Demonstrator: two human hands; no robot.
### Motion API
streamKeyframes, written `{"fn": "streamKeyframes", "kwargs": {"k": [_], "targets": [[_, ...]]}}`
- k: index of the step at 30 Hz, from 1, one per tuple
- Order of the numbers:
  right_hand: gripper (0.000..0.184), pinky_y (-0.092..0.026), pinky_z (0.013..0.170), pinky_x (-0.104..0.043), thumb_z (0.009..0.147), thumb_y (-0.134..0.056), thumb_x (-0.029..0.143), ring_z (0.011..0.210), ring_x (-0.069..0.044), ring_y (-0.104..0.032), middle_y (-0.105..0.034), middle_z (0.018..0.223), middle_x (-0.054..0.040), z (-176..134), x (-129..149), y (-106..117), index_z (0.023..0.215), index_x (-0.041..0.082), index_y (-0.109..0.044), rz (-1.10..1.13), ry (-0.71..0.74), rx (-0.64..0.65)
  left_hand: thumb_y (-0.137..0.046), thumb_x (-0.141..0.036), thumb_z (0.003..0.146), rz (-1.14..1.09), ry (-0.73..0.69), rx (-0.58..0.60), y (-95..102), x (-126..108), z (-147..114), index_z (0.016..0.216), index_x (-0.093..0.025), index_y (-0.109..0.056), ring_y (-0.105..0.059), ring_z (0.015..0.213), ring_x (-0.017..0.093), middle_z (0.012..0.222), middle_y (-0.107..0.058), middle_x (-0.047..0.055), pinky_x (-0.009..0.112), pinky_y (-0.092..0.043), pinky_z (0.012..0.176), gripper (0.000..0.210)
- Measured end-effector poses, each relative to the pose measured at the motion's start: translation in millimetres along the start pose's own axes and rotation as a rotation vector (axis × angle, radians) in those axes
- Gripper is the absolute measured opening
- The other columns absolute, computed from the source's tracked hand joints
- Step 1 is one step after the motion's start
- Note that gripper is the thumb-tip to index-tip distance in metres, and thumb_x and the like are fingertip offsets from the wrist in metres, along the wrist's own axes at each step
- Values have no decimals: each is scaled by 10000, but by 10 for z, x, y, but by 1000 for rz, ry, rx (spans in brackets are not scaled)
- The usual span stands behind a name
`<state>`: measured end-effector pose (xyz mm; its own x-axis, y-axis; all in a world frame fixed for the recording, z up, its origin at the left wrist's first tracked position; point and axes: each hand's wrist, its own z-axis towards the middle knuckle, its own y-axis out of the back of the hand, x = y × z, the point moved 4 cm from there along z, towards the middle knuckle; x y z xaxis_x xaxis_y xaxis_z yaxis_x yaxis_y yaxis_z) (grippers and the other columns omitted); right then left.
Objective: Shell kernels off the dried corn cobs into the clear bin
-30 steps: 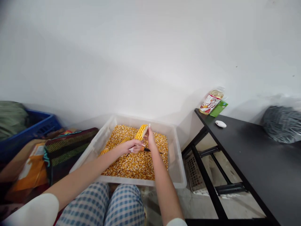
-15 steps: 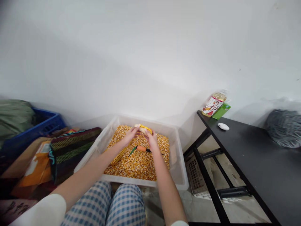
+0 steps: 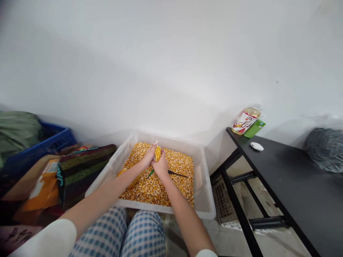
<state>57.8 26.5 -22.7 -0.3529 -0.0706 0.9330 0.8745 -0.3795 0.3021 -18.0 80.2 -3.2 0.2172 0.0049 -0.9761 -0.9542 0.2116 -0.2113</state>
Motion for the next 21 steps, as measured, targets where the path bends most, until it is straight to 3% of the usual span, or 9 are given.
{"fn": "streamKeyframes", "kwargs": {"k": [4,7,12,17,21], "targets": [[563,-456,739,-312,565,-650,255,807,-197,-604,-635,925,-44,19,-5,13,1100,204,-481,114,-33,-37,-471,-590,765,-22,18,39,-61,-49,-52,800,-180,-491,-524,616,126,634,-514,-13,241,-412,607,412],[573,-460,610,-263,542,-650,235,677,-157,-589,-629,809,-3,-9,4,24,1086,201,-472,246,-90,5,-475,-570,778,4,46,71,-72,-86,-103,822,-190,-463,-519,588,127,617,-497,-23,248,-412,587,383],[594,-279,344,-174,570,-598,216,356,-73,-409,-516,555,101,-92,8,15,1130,230,-401,438,-315,135,-455,-536,805,140,-39,62,-2,-75,-112,799,-191,-435,-473,573,115,618,-443,-36,240,-393,570,345],[505,-201,310,-147,544,-592,170,336,-63,-401,-498,524,111,-110,16,42,1020,236,-437,567,-365,198,-410,-513,836,283,-121,71,47,30,-88,789,-191,-442,-482,609,129,640,-460,-25,254,-397,601,327],[368,-204,318,-151,574,-637,229,355,-49,-381,-510,550,86,-81,82,74,899,208,-468,687,-352,315,-375,-494,852,287,-197,148,48,-53,-26,835,-163,-540,-517,695,156,717,-550,21,279,-418,688,370]]}}
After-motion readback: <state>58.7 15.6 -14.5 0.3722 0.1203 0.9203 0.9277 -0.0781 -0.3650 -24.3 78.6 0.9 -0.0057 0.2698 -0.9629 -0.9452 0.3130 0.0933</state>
